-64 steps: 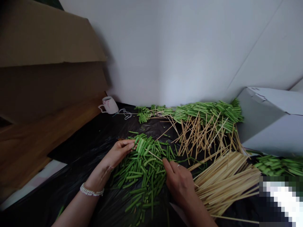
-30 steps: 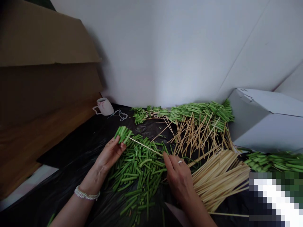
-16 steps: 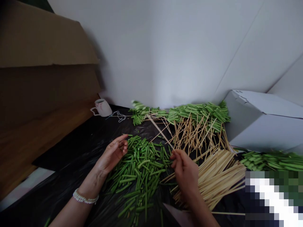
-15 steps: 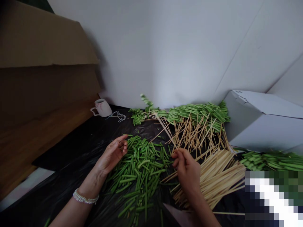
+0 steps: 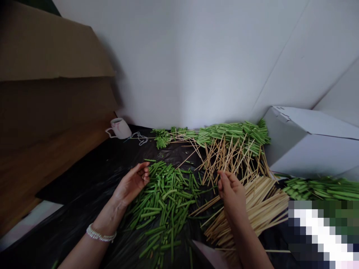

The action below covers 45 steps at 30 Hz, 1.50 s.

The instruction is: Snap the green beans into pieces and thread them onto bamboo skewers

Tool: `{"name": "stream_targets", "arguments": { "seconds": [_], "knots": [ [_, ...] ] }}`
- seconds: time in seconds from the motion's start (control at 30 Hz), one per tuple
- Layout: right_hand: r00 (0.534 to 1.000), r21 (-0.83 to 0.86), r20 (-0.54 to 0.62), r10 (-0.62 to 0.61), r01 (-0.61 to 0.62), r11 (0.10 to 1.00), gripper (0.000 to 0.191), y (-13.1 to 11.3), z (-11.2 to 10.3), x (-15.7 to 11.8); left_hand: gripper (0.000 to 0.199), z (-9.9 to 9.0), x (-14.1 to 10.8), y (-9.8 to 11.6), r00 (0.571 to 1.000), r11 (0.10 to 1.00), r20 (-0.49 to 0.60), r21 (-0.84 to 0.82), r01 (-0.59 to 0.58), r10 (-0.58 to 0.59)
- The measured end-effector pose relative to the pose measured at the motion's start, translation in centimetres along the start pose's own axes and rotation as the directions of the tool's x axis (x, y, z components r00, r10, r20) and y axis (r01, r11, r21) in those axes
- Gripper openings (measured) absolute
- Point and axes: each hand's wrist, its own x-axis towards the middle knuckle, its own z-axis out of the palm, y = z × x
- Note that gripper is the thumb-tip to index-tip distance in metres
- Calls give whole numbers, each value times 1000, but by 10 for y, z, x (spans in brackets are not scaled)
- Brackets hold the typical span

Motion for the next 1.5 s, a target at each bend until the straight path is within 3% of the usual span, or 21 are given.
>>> {"name": "stream_targets", "arguments": {
  "seconds": [0.17, 0.3, 0.37, 0.47, 0.53, 0.6, 0.67, 0.73, 0.8, 0.87, 0.93, 1.03, 1.13, 1.2, 1.27, 1.37, 1.43, 1.5],
  "knots": [
    [999, -42, -29, -43, 42, 998, 45, 3, -8, 8, 24, 0, 0, 0, 1000, 1000, 10, -1, 2, -2],
    [982, -259, -6, -191, 183, 948, 70, -3, -12, 10, 26, -1, 0, -2, 1000, 1000, 17, 22, 4, -4],
    [960, -463, 24, -278, 257, 849, 67, -6, -11, 7, 28, -1, 0, -3, 1000, 999, 26, 35, 4, -5],
    [895, -719, 126, -428, 379, 583, 43, -4, -8, 1, 30, 0, 0, -4, 999, 997, 36, 73, -8, 5],
    [831, -772, 242, -502, 478, 419, 34, -1, -6, -1, 31, 1, -1, -4, 999, 993, 31, 117, -22, 18],
    [782, -770, 333, -527, 548, 326, 32, 1, -7, -2, 32, 3, -2, -5, 999, 984, 26, 172, -39, 35],
    [782, -754, 420, -460, 583, 303, 28, -3, -9, -3, 33, 4, -3, -6, 998, 970, 36, 236, -59, 52],
    [790, -721, 558, -255, 614, 321, 23, -12, -13, -3, 32, 6, -5, -9, 996, 950, 65, 303, -77, 60],
    [730, -694, 683, 13, 645, 320, 21, -23, -16, -4, 31, 7, -7, -12, 994, 930, 98, 358, -83, 51],
    [675, -695, 717, 173, 671, 260, 21, -31, -17, -7, 30, 8, -7, -14, 992, 918, 121, 388, -81, 36],
    [661, -700, 713, 235, 692, 178, 23, -33, -16, -10, 30, 9, -8, -15, 991, 913, 131, 400, -80, 29],
    [660, -688, 716, 226, 723, 67, 25, -26, -15, -13, 29, 8, -8, -15, 990, 912, 134, 401, -84, 32],
    [656, -661, 741, 144, 750, -19, 26, -17, -14, -15, 29, 9, -9, -14, 991, 912, 132, 402, -83, 33],
    [621, -622, 781, 63, 783, -14, 27, -15, -9, -17, 30, 10, -9, -14, 991, 913, 131, 400, -82, 32],
    [540, -537, 840, -60, 841, 64, 24, -17, 0, -22, 30, 11, -10, -14, 990, 913, 134, 398, -85, 34],
    [409, -371, 835, -369, 913, 171, 26, -22, 14, -36, 30, 11, -11, -14, 989, 904, 138, 415, -100, 46],
    [333, -301, 757, -562, 941, 153, 37, -23, 18, -49, 30, 10, -10, -15, 989, 893, 136, 437, -110, 55],
    [238, -262, 753, -614, 964, 52, 40, -25, 19, -62, 30, 9, -10, -15, 989, 870, 130, 478, -123, 68]
  ]
}}
